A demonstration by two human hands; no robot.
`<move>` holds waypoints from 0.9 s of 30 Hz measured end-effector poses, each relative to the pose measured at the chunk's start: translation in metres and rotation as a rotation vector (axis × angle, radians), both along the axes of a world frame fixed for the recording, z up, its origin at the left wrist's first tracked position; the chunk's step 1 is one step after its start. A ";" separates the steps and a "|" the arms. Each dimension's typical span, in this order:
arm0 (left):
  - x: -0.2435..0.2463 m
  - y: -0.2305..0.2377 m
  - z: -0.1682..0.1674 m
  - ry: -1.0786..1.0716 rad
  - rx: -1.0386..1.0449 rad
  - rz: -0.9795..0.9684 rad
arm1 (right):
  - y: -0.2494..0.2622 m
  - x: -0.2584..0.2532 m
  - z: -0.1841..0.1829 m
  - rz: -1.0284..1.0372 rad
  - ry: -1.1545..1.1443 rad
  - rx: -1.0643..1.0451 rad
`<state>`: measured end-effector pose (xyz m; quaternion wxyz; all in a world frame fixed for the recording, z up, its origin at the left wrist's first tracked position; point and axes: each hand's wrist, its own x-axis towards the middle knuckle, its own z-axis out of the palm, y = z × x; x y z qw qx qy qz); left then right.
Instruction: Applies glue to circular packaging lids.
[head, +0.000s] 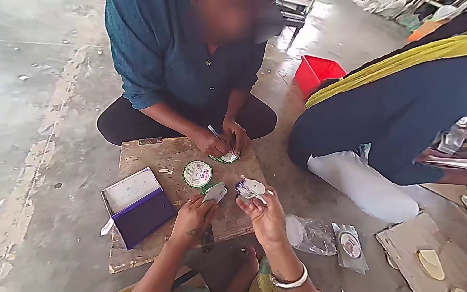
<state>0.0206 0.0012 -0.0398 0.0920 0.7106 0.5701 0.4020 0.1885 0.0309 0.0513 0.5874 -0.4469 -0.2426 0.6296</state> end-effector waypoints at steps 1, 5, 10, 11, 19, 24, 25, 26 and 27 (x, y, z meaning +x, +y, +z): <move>0.000 -0.001 0.000 0.025 0.007 -0.008 | -0.001 0.004 0.002 -0.011 -0.040 0.022; 0.003 -0.002 0.007 0.155 0.030 -0.062 | -0.001 0.016 0.000 -0.037 -0.175 0.113; 0.008 -0.005 0.009 0.293 0.153 -0.051 | 0.003 0.036 -0.007 -0.050 -0.572 0.286; 0.009 -0.006 0.010 0.283 0.156 -0.041 | 0.006 0.043 -0.006 -0.050 -0.759 0.311; 0.006 -0.013 0.018 0.246 -0.087 -0.141 | 0.051 0.072 -0.045 0.310 -1.223 0.314; 0.013 -0.016 0.017 0.229 -0.078 -0.134 | 0.064 0.064 -0.047 0.459 -1.217 0.189; 0.016 -0.017 0.018 0.226 -0.083 -0.135 | 0.065 0.064 -0.046 0.451 -1.214 0.180; 0.018 -0.018 0.019 0.220 -0.095 -0.140 | 0.065 0.066 -0.043 0.455 -1.213 0.174; 0.020 -0.019 0.021 0.209 -0.122 -0.151 | 0.064 0.069 -0.041 0.465 -1.215 0.176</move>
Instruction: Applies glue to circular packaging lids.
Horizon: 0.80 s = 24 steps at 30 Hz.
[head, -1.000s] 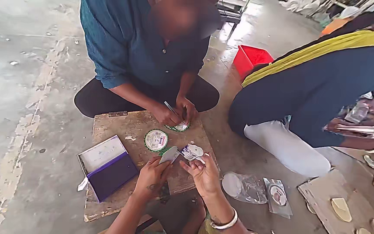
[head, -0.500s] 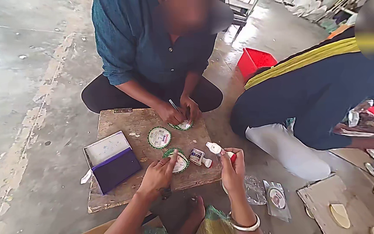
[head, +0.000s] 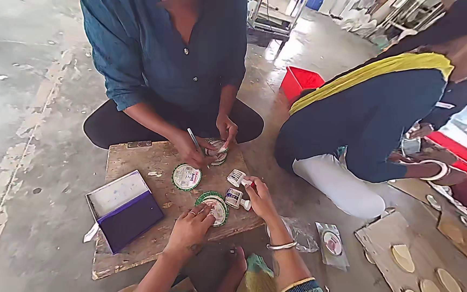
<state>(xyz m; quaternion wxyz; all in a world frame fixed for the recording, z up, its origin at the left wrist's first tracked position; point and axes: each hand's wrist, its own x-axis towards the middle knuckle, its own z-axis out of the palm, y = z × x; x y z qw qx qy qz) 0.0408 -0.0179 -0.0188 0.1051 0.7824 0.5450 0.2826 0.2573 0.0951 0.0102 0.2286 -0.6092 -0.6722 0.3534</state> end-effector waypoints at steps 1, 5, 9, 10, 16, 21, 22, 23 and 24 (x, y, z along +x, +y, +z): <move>0.002 -0.001 0.000 -0.002 -0.003 -0.006 | -0.001 0.003 0.002 0.010 -0.008 -0.002; 0.002 -0.002 0.001 -0.002 -0.026 -0.040 | -0.018 0.009 0.015 -0.018 -0.122 0.039; -0.007 -0.002 0.004 -0.080 -0.180 -0.101 | -0.046 0.008 0.031 0.001 -0.277 0.114; -0.009 -0.002 0.001 -0.130 -0.182 -0.096 | -0.050 0.005 0.033 0.040 -0.325 0.061; -0.014 0.003 0.004 -0.318 -0.362 -0.018 | -0.058 -0.014 0.023 0.093 -0.483 0.006; -0.016 0.007 0.015 -0.329 -0.500 -0.035 | -0.060 -0.022 0.033 0.024 -0.361 0.150; -0.016 0.007 0.015 -0.338 -0.507 -0.037 | -0.061 -0.029 0.042 0.019 -0.350 0.175; -0.017 0.006 0.015 -0.354 -0.497 -0.035 | -0.062 -0.038 0.051 0.040 -0.336 0.211; -0.018 0.006 0.015 -0.365 -0.491 -0.030 | -0.064 -0.049 0.060 0.086 -0.319 0.241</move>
